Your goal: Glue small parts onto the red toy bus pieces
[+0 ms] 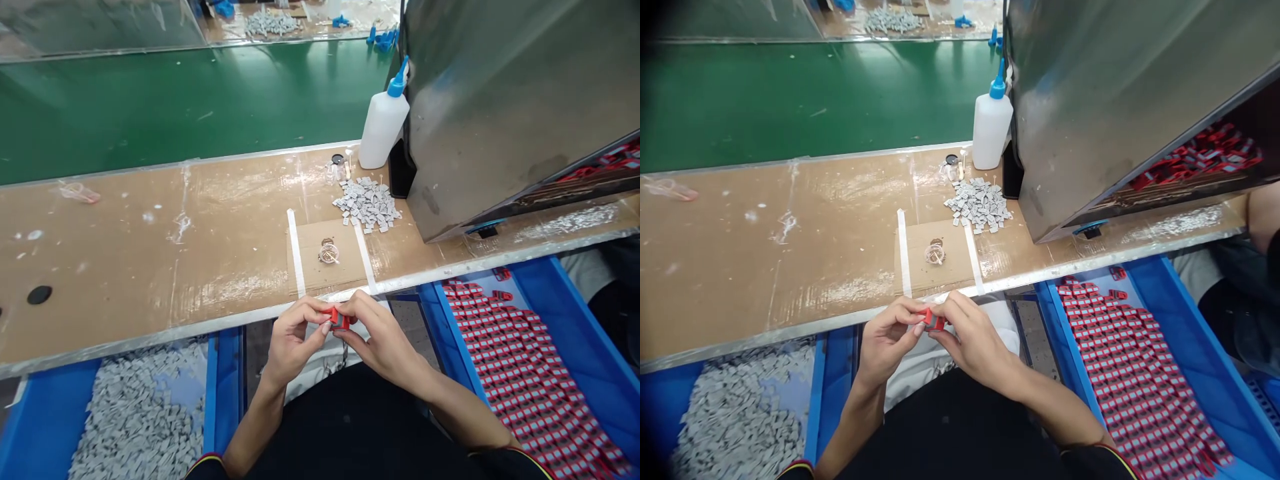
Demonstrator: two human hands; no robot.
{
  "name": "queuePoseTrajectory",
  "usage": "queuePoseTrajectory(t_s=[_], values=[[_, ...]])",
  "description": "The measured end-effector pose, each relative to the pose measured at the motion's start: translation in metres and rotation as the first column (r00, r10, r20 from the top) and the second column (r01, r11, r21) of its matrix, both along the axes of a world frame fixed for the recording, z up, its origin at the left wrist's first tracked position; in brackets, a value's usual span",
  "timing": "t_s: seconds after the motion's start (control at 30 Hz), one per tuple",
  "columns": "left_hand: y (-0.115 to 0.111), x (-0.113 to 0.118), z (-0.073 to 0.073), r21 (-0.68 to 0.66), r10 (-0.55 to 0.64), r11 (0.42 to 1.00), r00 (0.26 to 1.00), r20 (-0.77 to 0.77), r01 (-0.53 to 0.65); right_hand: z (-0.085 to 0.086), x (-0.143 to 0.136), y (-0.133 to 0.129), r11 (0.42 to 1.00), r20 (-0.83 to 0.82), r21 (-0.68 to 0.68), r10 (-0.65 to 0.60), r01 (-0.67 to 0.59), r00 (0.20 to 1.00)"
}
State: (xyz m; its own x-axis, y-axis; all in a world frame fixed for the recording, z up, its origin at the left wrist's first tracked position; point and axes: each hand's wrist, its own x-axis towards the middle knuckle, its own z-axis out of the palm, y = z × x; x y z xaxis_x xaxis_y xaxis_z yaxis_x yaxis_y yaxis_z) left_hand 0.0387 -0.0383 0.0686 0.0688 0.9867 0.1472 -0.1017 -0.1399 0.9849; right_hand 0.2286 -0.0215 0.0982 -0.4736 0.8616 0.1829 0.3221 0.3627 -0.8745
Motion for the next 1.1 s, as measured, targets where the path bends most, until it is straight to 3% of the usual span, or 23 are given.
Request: queuePoseTrajectory(t_s=[0.17,0.3,0.37,0.43,0.53,0.6,0.73,0.87,0.97,1.1], values=[[0.001,0.003,-0.002,-0.005,-0.014,1.000,1.000,0.010,0.014,-0.014,-0.007,0.001,0.990,-0.196,-0.123,-0.099,0.076,0.976],[0.001,0.011,-0.009,-0.063,-0.024,0.998,0.995,0.102,0.031,-0.029,-0.014,-0.003,0.895,-0.440,-0.436,-0.301,0.091,0.846],[0.000,0.011,-0.013,-0.089,-0.039,0.995,0.997,0.074,0.045,-0.032,-0.013,-0.004,0.867,-0.474,-0.498,-0.301,0.030,0.828],[0.000,0.008,-0.016,-0.091,-0.048,0.995,0.999,-0.004,0.047,-0.029,-0.006,-0.003,0.898,-0.425,-0.439,-0.249,0.042,0.870],[0.002,0.000,-0.016,-0.032,-0.043,0.999,0.984,-0.174,0.038,-0.018,0.006,0.003,0.969,-0.243,-0.208,-0.182,0.132,0.953],[0.005,-0.005,-0.013,0.052,-0.063,0.995,0.957,-0.284,0.081,-0.010,0.011,0.008,0.992,-0.143,-0.078,-0.112,0.102,0.983],[0.011,-0.007,-0.006,0.175,-0.100,0.967,0.906,-0.411,0.186,-0.001,0.012,0.015,0.996,0.060,0.084,0.028,-0.033,0.998],[0.011,-0.006,-0.004,0.208,-0.093,0.955,0.882,-0.463,0.210,-0.004,0.007,0.016,0.968,0.225,0.238,0.025,-0.080,0.974],[0.009,-0.005,-0.004,0.223,-0.078,0.951,0.866,-0.495,0.213,-0.010,0.006,0.015,0.972,0.171,0.229,0.007,-0.047,0.985],[0.010,-0.003,-0.007,0.260,-0.053,0.939,0.842,-0.538,0.225,-0.015,0.017,0.011,0.997,0.003,0.076,-0.001,0.001,1.000]])
